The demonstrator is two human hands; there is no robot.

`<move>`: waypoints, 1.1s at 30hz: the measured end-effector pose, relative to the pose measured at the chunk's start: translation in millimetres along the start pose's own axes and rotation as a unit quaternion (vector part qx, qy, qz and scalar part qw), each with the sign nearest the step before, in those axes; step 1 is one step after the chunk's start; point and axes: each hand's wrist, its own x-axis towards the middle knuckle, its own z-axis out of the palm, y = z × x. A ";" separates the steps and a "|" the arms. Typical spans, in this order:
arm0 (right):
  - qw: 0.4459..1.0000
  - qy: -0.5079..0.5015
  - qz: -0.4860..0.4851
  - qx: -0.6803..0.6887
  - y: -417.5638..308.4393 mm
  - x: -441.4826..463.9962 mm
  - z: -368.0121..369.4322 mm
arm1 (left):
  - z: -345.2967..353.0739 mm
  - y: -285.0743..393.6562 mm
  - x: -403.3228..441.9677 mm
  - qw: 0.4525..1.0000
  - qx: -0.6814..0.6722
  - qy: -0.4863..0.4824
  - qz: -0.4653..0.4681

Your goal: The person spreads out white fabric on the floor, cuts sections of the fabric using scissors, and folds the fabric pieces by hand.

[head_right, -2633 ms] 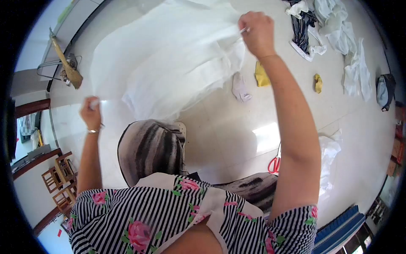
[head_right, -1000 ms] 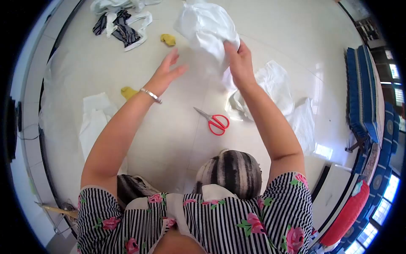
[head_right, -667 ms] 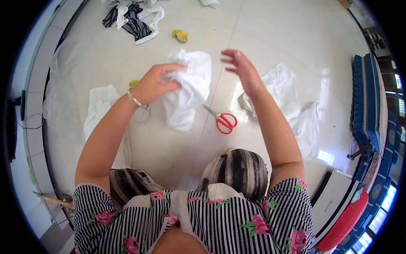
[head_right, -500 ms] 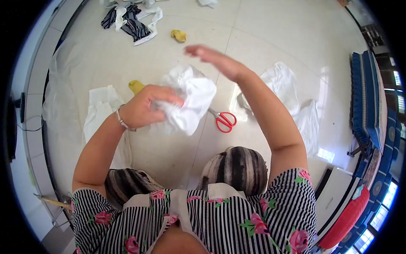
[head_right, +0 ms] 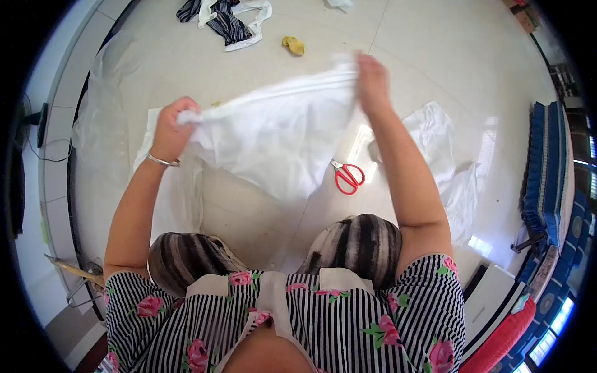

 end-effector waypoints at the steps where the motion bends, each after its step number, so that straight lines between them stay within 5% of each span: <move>1: 0.982 0.033 0.124 0.140 -29.8 -3.7 -10.2 | -1.3 -8.4 -0.2 1.000 0.006 0.021 0.005; 5: 0.963 -0.079 0.191 0.171 -43.0 -22.4 -21.1 | -2.2 -21.4 -5.0 0.998 0.028 0.051 -0.015; 8: 0.903 -0.274 0.247 0.221 -45.9 -40.6 -23.7 | -7.1 -20.3 -10.8 0.998 0.039 0.037 -0.028; 14: 0.770 -0.594 0.225 0.059 -50.9 -88.2 -6.8 | -7.6 -16.1 -13.9 0.994 -0.102 -0.001 -0.038; 20: 0.813 -0.504 -0.164 -0.241 -63.8 -145.2 29.7 | -13.7 -31.5 -20.6 0.974 -0.178 -0.026 -0.138; 25: 0.824 -0.453 -0.292 -0.176 -40.2 -172.7 48.6 | 3.9 -21.3 -17.7 0.867 -0.378 0.137 -0.294; 31: 0.761 -0.520 -0.339 -0.188 -16.8 -188.0 81.5 | 13.1 -40.9 -4.4 0.803 -0.512 0.116 -0.283; 33: 0.782 -0.500 -0.313 -0.201 -12.1 -194.7 88.3 | 20.9 -35.7 -0.9 0.784 -0.535 0.142 -0.280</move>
